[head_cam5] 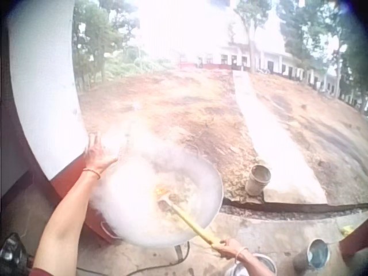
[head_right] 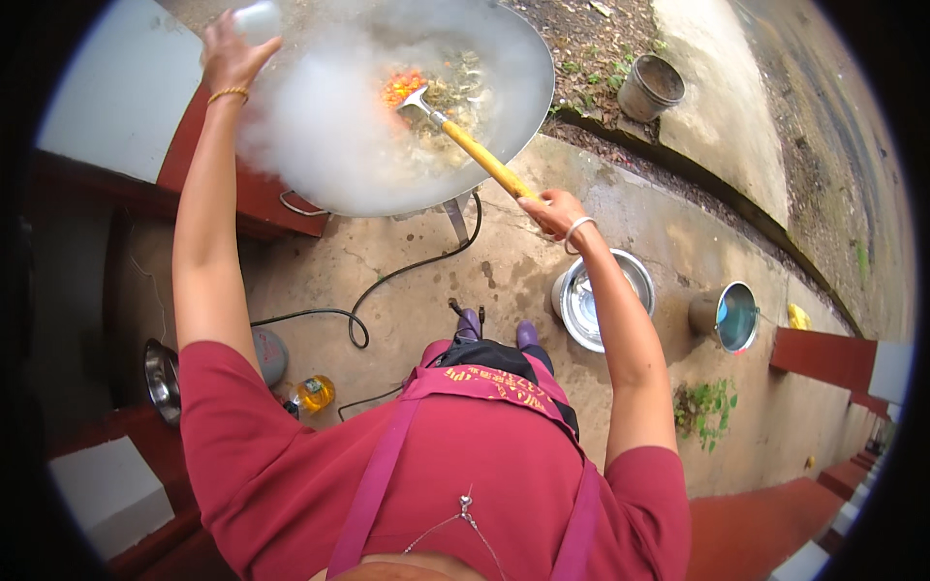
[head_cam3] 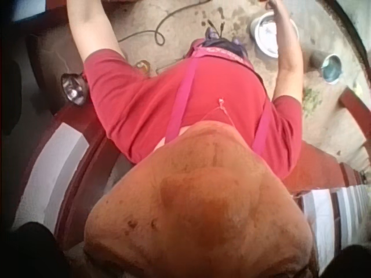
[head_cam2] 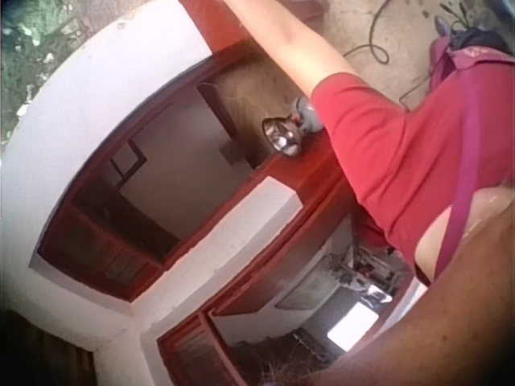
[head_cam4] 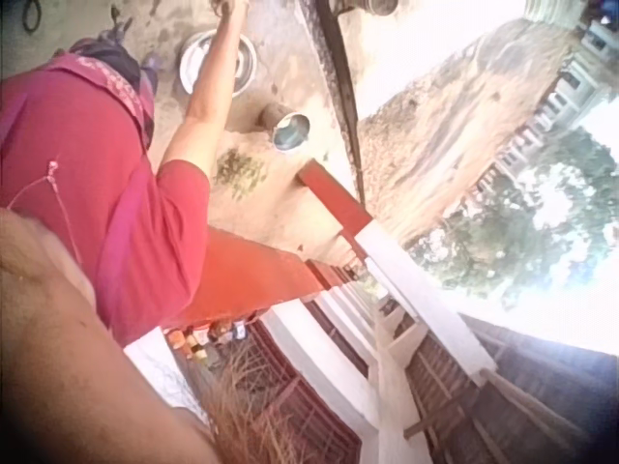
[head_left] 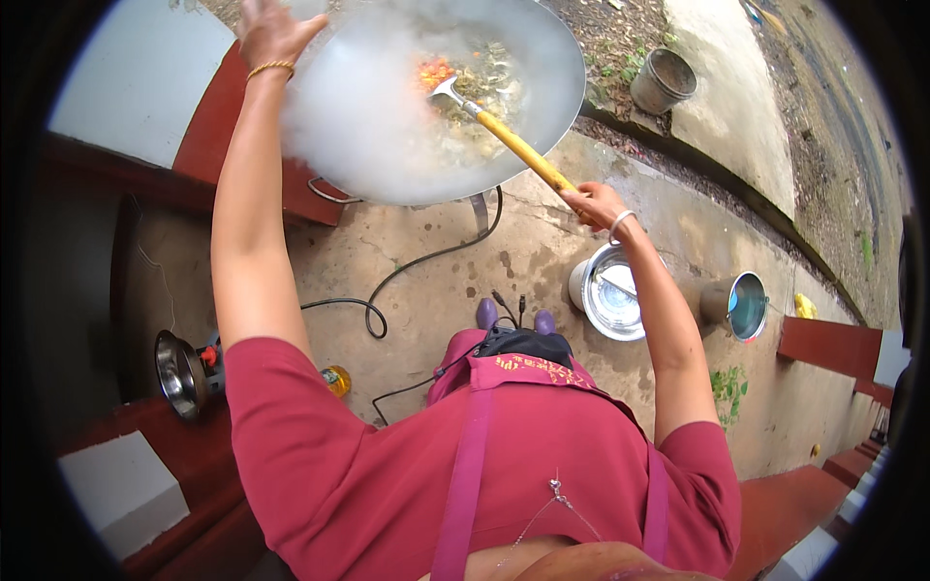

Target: The person chops garlic on a cutting board, then moves to an outdoor wok to stir-fry the garlic. They add a dark liquid seasoning and diced red peppers, stirring continuously.

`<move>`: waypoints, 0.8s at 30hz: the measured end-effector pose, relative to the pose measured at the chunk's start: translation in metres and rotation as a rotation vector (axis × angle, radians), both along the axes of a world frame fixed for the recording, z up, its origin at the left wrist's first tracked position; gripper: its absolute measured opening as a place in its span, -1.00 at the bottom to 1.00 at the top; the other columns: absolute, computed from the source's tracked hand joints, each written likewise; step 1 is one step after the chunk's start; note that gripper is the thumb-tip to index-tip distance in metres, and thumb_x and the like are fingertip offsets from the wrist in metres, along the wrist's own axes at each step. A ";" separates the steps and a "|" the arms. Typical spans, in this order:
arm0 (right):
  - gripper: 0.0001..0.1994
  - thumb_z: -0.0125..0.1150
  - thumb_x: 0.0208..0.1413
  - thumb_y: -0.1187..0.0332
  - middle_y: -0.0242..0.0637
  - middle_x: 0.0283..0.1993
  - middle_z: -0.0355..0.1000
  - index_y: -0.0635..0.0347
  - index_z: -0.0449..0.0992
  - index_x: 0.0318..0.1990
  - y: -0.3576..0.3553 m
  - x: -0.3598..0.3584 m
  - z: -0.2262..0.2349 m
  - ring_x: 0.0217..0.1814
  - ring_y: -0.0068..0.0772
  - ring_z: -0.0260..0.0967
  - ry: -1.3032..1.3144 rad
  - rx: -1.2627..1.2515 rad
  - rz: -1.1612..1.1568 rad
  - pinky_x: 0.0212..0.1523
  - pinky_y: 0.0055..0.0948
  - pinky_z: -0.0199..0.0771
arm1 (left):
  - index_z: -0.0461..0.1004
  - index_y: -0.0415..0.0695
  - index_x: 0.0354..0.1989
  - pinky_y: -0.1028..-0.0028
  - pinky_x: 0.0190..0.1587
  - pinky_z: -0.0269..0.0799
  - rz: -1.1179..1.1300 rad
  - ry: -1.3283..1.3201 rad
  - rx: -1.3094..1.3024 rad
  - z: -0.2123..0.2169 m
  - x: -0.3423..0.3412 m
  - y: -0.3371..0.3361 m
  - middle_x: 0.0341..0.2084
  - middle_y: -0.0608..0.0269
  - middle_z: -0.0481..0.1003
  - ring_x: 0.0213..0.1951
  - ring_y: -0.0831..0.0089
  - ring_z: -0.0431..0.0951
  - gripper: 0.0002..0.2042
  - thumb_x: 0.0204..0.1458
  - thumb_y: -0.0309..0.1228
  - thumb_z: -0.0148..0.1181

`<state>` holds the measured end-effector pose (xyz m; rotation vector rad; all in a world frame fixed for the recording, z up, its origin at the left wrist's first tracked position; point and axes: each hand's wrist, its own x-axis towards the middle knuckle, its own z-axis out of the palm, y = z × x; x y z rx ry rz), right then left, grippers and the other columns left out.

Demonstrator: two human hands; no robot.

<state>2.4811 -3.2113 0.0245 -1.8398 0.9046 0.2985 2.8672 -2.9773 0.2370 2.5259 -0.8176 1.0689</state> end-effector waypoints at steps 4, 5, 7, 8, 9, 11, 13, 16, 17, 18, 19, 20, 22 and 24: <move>-0.69 0.10 0.03 0.10 -0.40 -0.63 0.30 0.15 0.32 -0.24 -0.011 0.016 -0.019 -0.73 -0.64 0.21 -0.081 0.805 -0.115 -0.80 -0.62 0.19 | 0.22 -0.30 -0.06 0.34 -0.20 0.39 -0.186 0.498 -1.025 -0.042 0.007 0.104 -0.20 0.09 0.39 -0.21 0.31 0.43 -0.23 -0.51 -0.24 0.47; -0.73 0.07 0.07 0.16 -0.44 -0.66 0.26 0.16 0.32 -0.26 -0.021 0.012 -0.015 -0.76 -0.66 0.19 -0.093 0.820 -0.104 -0.82 -0.65 0.16 | 0.26 -0.32 -0.14 0.34 -0.29 0.42 -0.088 0.629 -1.263 -0.029 -0.055 0.107 -0.26 0.10 0.40 -0.26 0.34 0.44 -0.34 -0.46 -0.36 0.46; -0.73 0.09 0.05 0.17 -0.45 -0.67 0.27 0.20 0.33 -0.28 -0.044 0.006 0.014 -0.80 -0.70 0.16 -0.151 0.724 -0.081 -0.84 -0.71 0.10 | 0.38 -0.16 -0.31 0.35 -0.50 0.40 -0.063 0.637 -1.375 -0.086 -0.091 0.197 -0.43 0.21 0.44 -0.41 0.35 0.47 -0.60 -0.36 -0.37 0.40; -0.73 0.10 0.05 0.18 -0.46 -0.67 0.27 0.22 0.34 -0.31 -0.058 -0.001 0.035 -0.81 -0.71 0.15 -0.169 0.709 -0.030 -0.84 -0.72 0.09 | 0.38 -0.13 -0.29 0.35 -0.53 0.38 0.035 0.674 -1.469 -0.116 -0.128 0.244 -0.43 0.22 0.44 -0.42 0.35 0.47 -0.60 -0.34 -0.34 0.38; -0.74 0.11 0.03 0.19 -0.45 -0.68 0.27 0.23 0.35 -0.34 -0.071 -0.011 0.054 -0.80 -0.69 0.16 -0.172 0.621 0.050 -0.84 -0.71 0.10 | 0.38 -0.09 -0.26 0.35 -0.54 0.34 0.017 0.737 -1.631 -0.154 -0.171 0.295 -0.40 0.23 0.44 -0.39 0.33 0.47 -0.58 -0.33 -0.27 0.37; -0.77 0.14 -0.01 0.25 -0.44 -0.68 0.29 0.26 0.38 -0.38 -0.106 -0.021 0.080 -0.79 -0.66 0.19 -0.205 0.435 0.180 -0.82 -0.69 0.16 | 0.38 -0.03 -0.24 0.35 -0.54 0.35 0.274 1.011 -1.886 -0.204 -0.286 0.346 -0.38 0.27 0.45 -0.37 0.34 0.45 -0.59 -0.24 -0.07 0.24; -0.82 0.14 -0.07 0.36 -0.41 -0.67 0.31 0.30 0.42 -0.36 -0.118 -0.004 0.100 -0.76 -0.60 0.25 -0.274 0.206 0.307 -0.78 -0.67 0.24 | 0.34 0.12 -0.13 0.20 -0.39 0.36 0.323 1.133 -2.067 -0.257 -0.406 0.389 -0.19 0.30 0.38 -0.17 0.27 0.36 -0.49 -0.27 0.05 0.19; -0.85 0.10 -0.15 0.47 -0.27 -0.60 0.39 0.29 0.48 -0.37 -0.117 0.047 0.114 -0.64 -0.46 0.37 -0.298 -0.380 0.520 -0.61 -0.50 0.42 | 0.27 0.15 -0.04 0.08 -0.20 0.32 0.687 0.853 -2.289 -0.276 -0.533 0.374 -0.06 0.26 0.28 -0.08 0.15 0.27 -0.37 -0.36 0.08 0.24; -0.87 0.09 -0.19 0.45 -0.20 -0.52 0.44 0.18 0.49 -0.40 -0.109 0.073 0.116 -0.48 -0.25 0.43 -0.235 -0.970 0.724 -0.42 -0.36 0.46 | 0.27 0.15 -0.04 0.07 -0.18 0.31 0.704 0.797 -2.319 -0.273 -0.558 0.365 -0.06 0.25 0.28 -0.07 0.15 0.26 -0.38 -0.35 0.07 0.24; -0.85 0.08 -0.22 0.44 -0.16 -0.43 0.46 0.10 0.50 -0.41 -0.096 0.092 0.114 -0.33 -0.10 0.42 -0.228 -1.098 0.684 -0.26 -0.27 0.44 | 0.26 0.14 -0.04 0.06 -0.15 0.30 0.725 0.737 -2.350 -0.268 -0.582 0.358 -0.05 0.25 0.28 -0.06 0.14 0.26 -0.38 -0.34 0.05 0.24; -0.84 0.07 -0.21 0.46 -0.13 -0.41 0.46 0.12 0.51 -0.40 -0.086 0.109 0.113 -0.33 -0.11 0.44 -0.221 -1.165 0.740 -0.28 -0.28 0.45 | 0.26 0.14 -0.03 0.05 -0.13 0.29 0.736 0.678 -2.378 -0.266 -0.599 0.352 -0.05 0.25 0.28 -0.05 0.14 0.25 -0.39 -0.33 0.04 0.25; -0.88 0.06 -0.17 0.47 -0.10 -0.45 0.44 0.09 0.49 -0.44 -0.081 0.125 0.104 -0.37 -0.09 0.43 -0.232 -1.218 0.787 -0.33 -0.22 0.42 | 0.27 0.14 -0.02 0.05 -0.09 0.26 0.673 0.624 -2.404 -0.263 -0.615 0.348 -0.02 0.27 0.27 -0.01 0.15 0.24 -0.40 -0.32 0.04 0.22; -0.90 0.06 -0.19 0.51 -0.05 -0.46 0.43 0.18 0.48 -0.46 -0.071 0.139 0.092 -0.36 -0.07 0.43 -0.250 -1.291 0.935 -0.34 -0.23 0.44 | 0.28 0.15 0.00 0.04 -0.01 0.21 0.538 0.512 -2.442 -0.256 -0.633 0.344 0.03 0.31 0.25 0.05 0.16 0.21 -0.41 -0.29 0.03 0.18; -0.88 0.08 -0.20 0.53 -0.01 -0.48 0.42 0.26 0.47 -0.42 -0.063 0.131 0.094 -0.38 -0.08 0.43 -0.209 -1.252 1.102 -0.36 -0.25 0.45 | 0.24 0.07 0.03 0.03 0.04 0.17 0.250 0.463 -2.432 -0.236 -0.638 0.327 0.08 0.26 0.21 0.12 0.13 0.14 -0.37 -0.29 -0.03 0.23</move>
